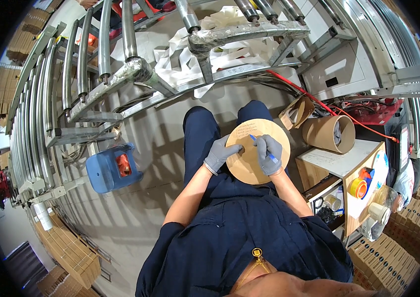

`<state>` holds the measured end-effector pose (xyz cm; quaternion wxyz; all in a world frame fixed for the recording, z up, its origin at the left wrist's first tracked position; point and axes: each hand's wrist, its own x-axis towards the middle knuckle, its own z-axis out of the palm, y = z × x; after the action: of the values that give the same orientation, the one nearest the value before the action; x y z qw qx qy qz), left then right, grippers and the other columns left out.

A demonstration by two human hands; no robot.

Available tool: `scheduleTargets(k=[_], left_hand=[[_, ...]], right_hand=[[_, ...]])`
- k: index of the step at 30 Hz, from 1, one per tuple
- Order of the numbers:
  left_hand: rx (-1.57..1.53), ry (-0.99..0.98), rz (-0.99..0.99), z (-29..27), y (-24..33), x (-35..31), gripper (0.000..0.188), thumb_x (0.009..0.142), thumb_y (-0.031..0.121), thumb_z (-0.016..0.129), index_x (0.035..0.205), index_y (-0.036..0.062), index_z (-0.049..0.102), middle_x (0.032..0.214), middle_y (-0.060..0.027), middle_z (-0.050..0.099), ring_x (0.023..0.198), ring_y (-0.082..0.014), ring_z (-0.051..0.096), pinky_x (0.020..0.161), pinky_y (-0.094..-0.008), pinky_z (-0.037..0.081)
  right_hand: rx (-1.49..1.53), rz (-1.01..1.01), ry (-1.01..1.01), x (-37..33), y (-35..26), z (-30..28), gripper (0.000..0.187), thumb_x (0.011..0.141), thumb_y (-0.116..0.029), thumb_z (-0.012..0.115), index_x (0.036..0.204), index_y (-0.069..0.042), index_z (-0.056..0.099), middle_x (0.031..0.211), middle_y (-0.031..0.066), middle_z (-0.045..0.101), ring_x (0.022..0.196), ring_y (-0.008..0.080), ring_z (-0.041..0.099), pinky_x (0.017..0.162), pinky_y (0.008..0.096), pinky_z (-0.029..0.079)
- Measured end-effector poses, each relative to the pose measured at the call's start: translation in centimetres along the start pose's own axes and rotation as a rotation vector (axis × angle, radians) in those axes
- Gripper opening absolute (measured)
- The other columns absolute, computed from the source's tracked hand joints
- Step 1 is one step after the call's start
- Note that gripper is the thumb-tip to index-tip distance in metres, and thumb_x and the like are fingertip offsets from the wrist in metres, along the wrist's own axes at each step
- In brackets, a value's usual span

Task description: The recorder is writing information on a circular cardboard piece using a blue pen while sitting at a workstation.

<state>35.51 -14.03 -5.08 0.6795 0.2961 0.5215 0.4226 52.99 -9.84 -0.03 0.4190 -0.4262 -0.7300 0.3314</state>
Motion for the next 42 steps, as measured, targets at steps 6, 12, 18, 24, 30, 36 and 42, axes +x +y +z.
scheduleTargets(k=[6,12,18,24,30,36,42], left_hand=[[0.021,0.006,0.005,-0.03,0.07,-0.06,0.039,0.077,0.019,0.068,0.108,-0.0027,0.06,0.088,-0.0068,0.066,0.077,-0.0105,0.061,0.071,-0.0239,0.049],[0.031,0.015,0.017,0.13,0.32,-0.1,0.039,0.076,0.019,0.068,0.108,-0.0026,0.06,0.088,-0.0066,0.066,0.076,-0.0104,0.061,0.07,-0.0239,0.05],[0.026,0.023,-0.002,0.16,0.42,-0.18,0.04,0.076,0.018,0.068,0.109,-0.0026,0.06,0.088,-0.0067,0.066,0.076,-0.0105,0.061,0.071,-0.0241,0.05],[0.001,0.011,0.007,0.18,0.41,-0.21,0.04,0.076,0.018,0.068,0.109,-0.0027,0.06,0.089,-0.0065,0.066,0.077,-0.0104,0.061,0.071,-0.0244,0.05],[0.027,0.006,-0.001,0.15,0.61,-0.21,0.04,0.076,0.018,0.068,0.109,-0.0025,0.06,0.09,-0.0066,0.066,0.078,-0.0105,0.061,0.072,-0.0245,0.05],[0.044,0.005,0.015,0.06,0.32,-0.08,0.04,0.076,0.018,0.067,0.109,-0.0024,0.06,0.09,-0.0066,0.066,0.078,-0.0105,0.061,0.071,-0.0245,0.05],[-0.012,0.0,0.002,0.13,0.4,-0.19,0.039,0.077,0.016,0.068,0.11,-0.0026,0.059,0.09,-0.0067,0.066,0.078,-0.0104,0.061,0.071,-0.0243,0.05]], right_hand=[[0.003,0.031,-0.009,0.16,-0.32,-0.05,0.01,0.081,-0.003,0.05,0.073,-0.002,0.056,0.066,0.0111,0.056,0.056,0.0257,0.056,0.052,0.032,0.044],[-0.036,0.049,-0.022,-0.02,-0.31,-0.53,0.021,0.09,-0.009,0.045,0.074,0.0,0.055,0.069,0.0111,0.056,0.06,0.0224,0.056,0.057,0.0296,0.044],[-0.034,0.022,-0.027,0.02,-0.32,-0.6,0.02,0.09,-0.009,0.045,0.074,0.0,0.055,0.069,0.0116,0.057,0.06,0.0226,0.056,0.058,0.0297,0.044],[0.011,0.06,-0.004,-0.09,-0.17,-0.42,0.019,0.09,-0.008,0.046,0.075,0.0,0.055,0.069,0.0115,0.057,0.06,0.0224,0.056,0.057,0.0295,0.044],[0.008,0.064,-0.002,-0.2,0.04,-0.29,0.019,0.09,-0.007,0.046,0.075,0.0,0.054,0.069,0.0112,0.058,0.059,0.0217,0.057,0.058,0.0293,0.045],[0.006,0.03,0.051,0.06,-0.07,-0.12,0.016,0.086,-0.004,0.05,0.071,-0.001,0.056,0.064,0.0112,0.058,0.054,0.0242,0.057,0.052,0.0316,0.044],[-0.003,0.039,0.038,0.15,-0.25,-0.17,0.017,0.087,-0.006,0.05,0.072,-0.001,0.056,0.065,0.0116,0.058,0.054,0.0244,0.057,0.052,0.0318,0.044]])
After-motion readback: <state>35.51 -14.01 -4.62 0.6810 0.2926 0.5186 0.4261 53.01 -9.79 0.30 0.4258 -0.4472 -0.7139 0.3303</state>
